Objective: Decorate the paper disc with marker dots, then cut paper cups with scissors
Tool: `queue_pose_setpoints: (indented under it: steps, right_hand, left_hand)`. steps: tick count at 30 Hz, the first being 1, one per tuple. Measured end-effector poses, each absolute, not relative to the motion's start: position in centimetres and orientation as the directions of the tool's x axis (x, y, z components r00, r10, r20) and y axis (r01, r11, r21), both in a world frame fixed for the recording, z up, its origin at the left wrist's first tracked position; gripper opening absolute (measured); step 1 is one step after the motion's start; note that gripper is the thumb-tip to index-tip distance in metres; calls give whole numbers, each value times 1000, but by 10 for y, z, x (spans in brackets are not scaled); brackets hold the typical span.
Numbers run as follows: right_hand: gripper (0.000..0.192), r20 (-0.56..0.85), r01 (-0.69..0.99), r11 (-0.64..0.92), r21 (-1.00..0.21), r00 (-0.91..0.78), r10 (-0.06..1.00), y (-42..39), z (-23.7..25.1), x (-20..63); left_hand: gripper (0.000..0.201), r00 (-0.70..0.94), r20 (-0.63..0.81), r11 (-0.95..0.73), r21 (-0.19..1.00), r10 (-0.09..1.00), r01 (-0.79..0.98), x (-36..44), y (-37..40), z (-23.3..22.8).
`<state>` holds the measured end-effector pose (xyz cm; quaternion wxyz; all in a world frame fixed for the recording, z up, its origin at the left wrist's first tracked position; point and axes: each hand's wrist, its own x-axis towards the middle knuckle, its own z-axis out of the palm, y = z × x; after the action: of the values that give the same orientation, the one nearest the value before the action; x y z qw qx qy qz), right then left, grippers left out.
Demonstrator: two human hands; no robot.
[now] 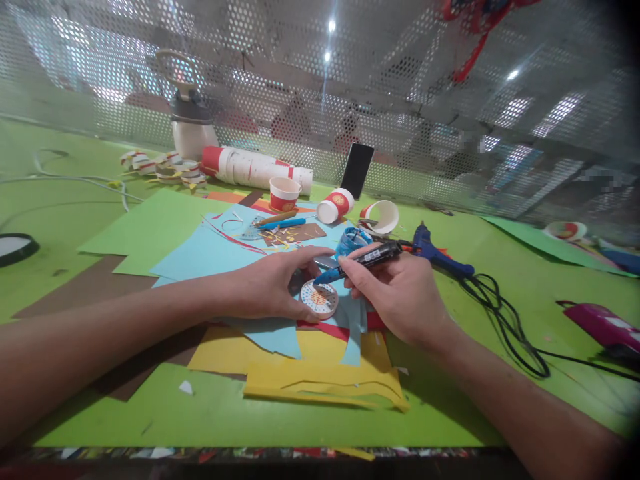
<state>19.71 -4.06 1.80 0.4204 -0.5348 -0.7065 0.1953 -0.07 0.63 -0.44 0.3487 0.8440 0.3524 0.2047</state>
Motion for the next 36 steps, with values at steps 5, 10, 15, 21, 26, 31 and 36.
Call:
queue_pose_setpoints:
  steps: [5,10,15,21,26,31,36]
  right_hand:
    - [23,395,626,354,-695,-79,915,-41,17,197]
    - [23,396,638,355,-684,-84,914,-41,18,196]
    - [24,398,648,361,-671,-96,912,-41,17,196]
    - [22,431,604,423,-676,-142,891,-43,18,194]
    - [22,411,597,415,-686,-153,899,-43,20,194]
    - [28,399,614,372,-696,-101,911,-41,18,193]
    - [24,434,607,417,-677,-129,891,-43,18,193]
  left_hand:
    - [90,663,99,-499,742,742,448,-2,5,-3]
    - [90,669,111,-514,734,735,443,-1,5,-3]
    - [92,665,99,-504,736,740,452,-1,5,-3]
    - [92,676,123,-525,734,727,430,-2,6,-4]
    - [89,681,128,-525,743,721,416,0,5,-4]
    - [88,671,129,-524,737,730,428,1,4,-4]
    - [88,683,131,-547,714,718,437,0,4,-3]
